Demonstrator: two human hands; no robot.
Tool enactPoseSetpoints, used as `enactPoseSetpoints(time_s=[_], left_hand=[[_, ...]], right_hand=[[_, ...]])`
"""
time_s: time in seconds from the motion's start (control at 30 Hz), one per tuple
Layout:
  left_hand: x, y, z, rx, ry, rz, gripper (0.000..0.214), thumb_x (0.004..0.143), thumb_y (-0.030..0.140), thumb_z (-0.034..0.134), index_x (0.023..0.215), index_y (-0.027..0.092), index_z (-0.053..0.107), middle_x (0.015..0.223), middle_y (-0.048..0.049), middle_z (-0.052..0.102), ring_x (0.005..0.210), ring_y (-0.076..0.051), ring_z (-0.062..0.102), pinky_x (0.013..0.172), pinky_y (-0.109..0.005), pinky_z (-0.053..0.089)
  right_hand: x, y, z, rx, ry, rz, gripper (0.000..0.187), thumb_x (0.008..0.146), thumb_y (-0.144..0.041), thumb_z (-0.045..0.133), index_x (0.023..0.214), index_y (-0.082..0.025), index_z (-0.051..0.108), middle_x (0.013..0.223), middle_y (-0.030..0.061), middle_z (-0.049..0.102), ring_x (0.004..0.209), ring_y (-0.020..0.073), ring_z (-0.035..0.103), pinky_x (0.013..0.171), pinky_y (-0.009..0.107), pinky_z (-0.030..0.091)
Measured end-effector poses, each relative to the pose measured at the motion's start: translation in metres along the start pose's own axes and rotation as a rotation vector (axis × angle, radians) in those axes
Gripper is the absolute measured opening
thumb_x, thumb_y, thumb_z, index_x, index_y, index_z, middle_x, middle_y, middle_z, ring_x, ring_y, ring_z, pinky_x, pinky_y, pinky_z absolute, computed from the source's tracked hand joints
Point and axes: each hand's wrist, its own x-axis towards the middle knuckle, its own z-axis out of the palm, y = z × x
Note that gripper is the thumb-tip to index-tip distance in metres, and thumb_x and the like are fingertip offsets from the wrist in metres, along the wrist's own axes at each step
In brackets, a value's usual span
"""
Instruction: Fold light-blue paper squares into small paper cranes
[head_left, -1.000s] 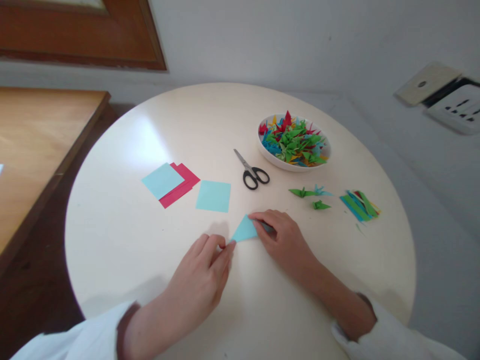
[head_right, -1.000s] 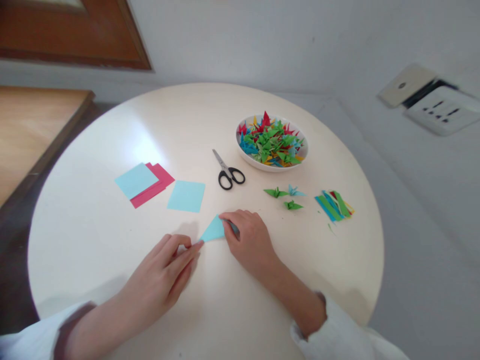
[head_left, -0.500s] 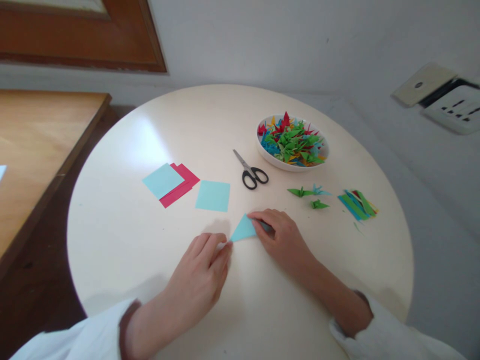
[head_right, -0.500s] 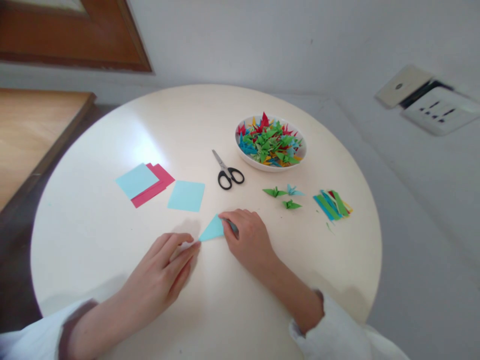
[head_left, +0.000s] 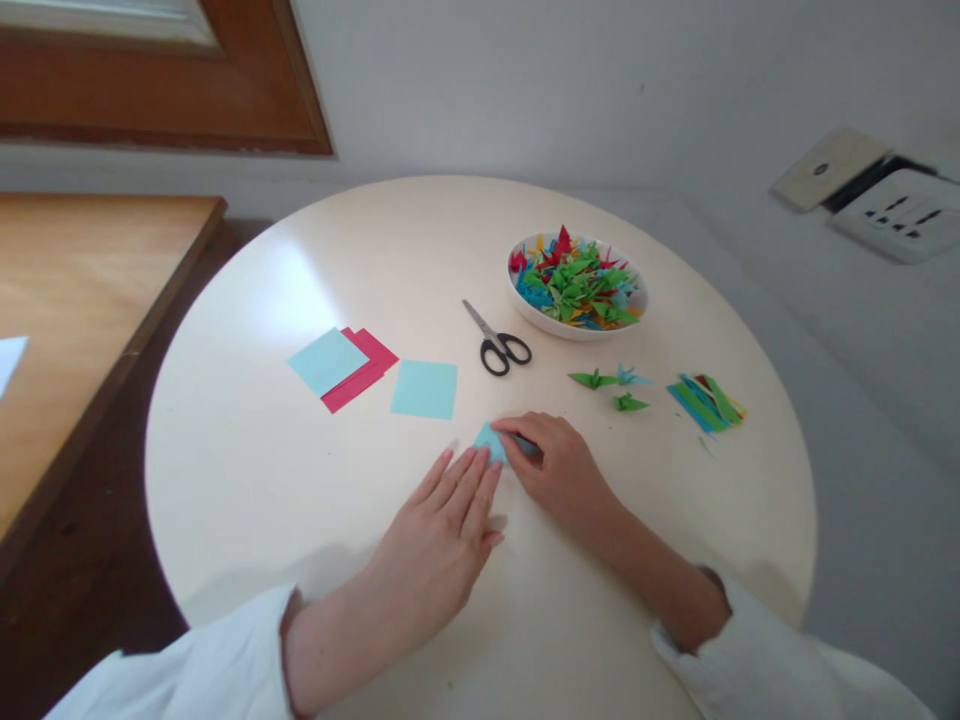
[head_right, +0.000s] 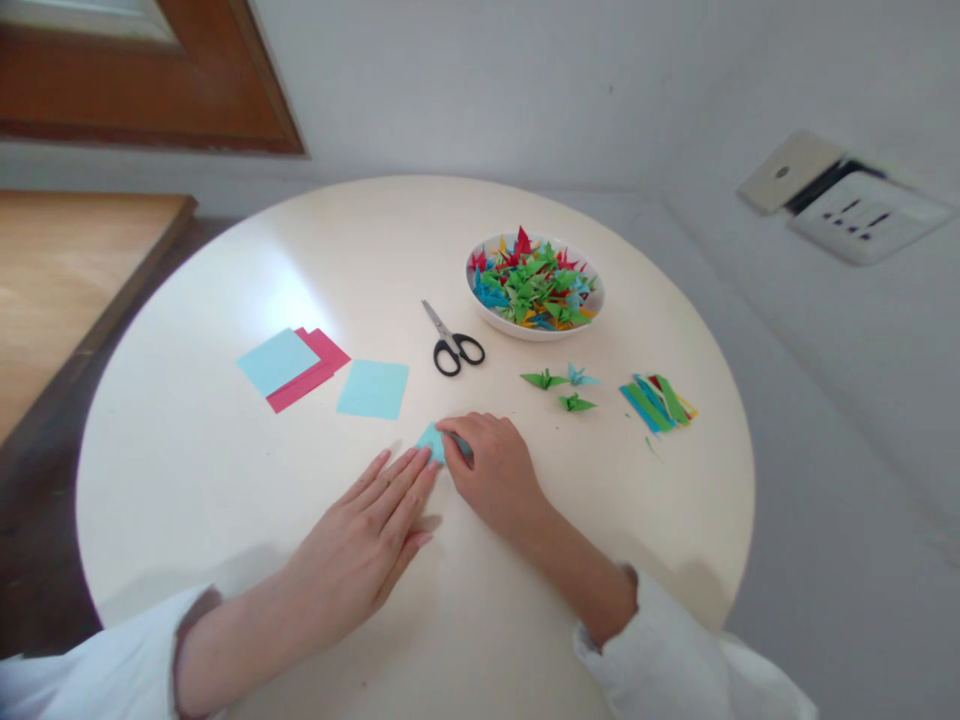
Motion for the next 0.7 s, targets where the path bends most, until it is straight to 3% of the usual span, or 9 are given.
enactPoseSetpoints(time_s=[0.2, 0.47, 0.7], left_hand=[[0.0036, 0.0010, 0.0010, -0.009, -0.023, -0.042, 0.047, 0.093, 0.029, 0.028, 0.125, -0.001, 0.043, 0.129, -0.0196, 0.051, 0.121, -0.028, 0.046, 0.099, -0.041, 0.038], [0.0065, 0.0029, 0.0051, -0.031, -0.042, -0.085, 0.048, 0.092, 0.032, 0.032, 0.129, 0.002, 0.041, 0.135, -0.0177, 0.046, 0.125, -0.027, 0.042, 0.105, -0.045, 0.029], [0.0105, 0.0004, 0.0044, -0.033, -0.019, -0.081, 0.046, 0.092, 0.033, 0.033, 0.127, 0.006, 0.044, 0.132, -0.0171, 0.050, 0.121, -0.026, 0.046, 0.106, -0.045, 0.028]], right_hand=[[0.0002, 0.0014, 0.0012, -0.001, 0.019, -0.010, 0.016, 0.080, -0.014, 0.050, 0.086, -0.018, 0.064, 0.086, 0.0050, 0.071, 0.081, 0.0193, 0.063, 0.073, 0.033, 0.043], [0.0007, 0.0010, 0.0041, -0.021, 0.030, -0.008, 0.014, 0.079, -0.015, 0.051, 0.085, -0.019, 0.063, 0.087, 0.0050, 0.070, 0.082, 0.0199, 0.062, 0.074, 0.034, 0.043], [-0.0030, 0.0045, 0.0042, -0.046, 0.071, -0.024, 0.013, 0.080, -0.016, 0.052, 0.090, -0.018, 0.061, 0.087, 0.0069, 0.067, 0.080, 0.0203, 0.059, 0.074, 0.034, 0.042]])
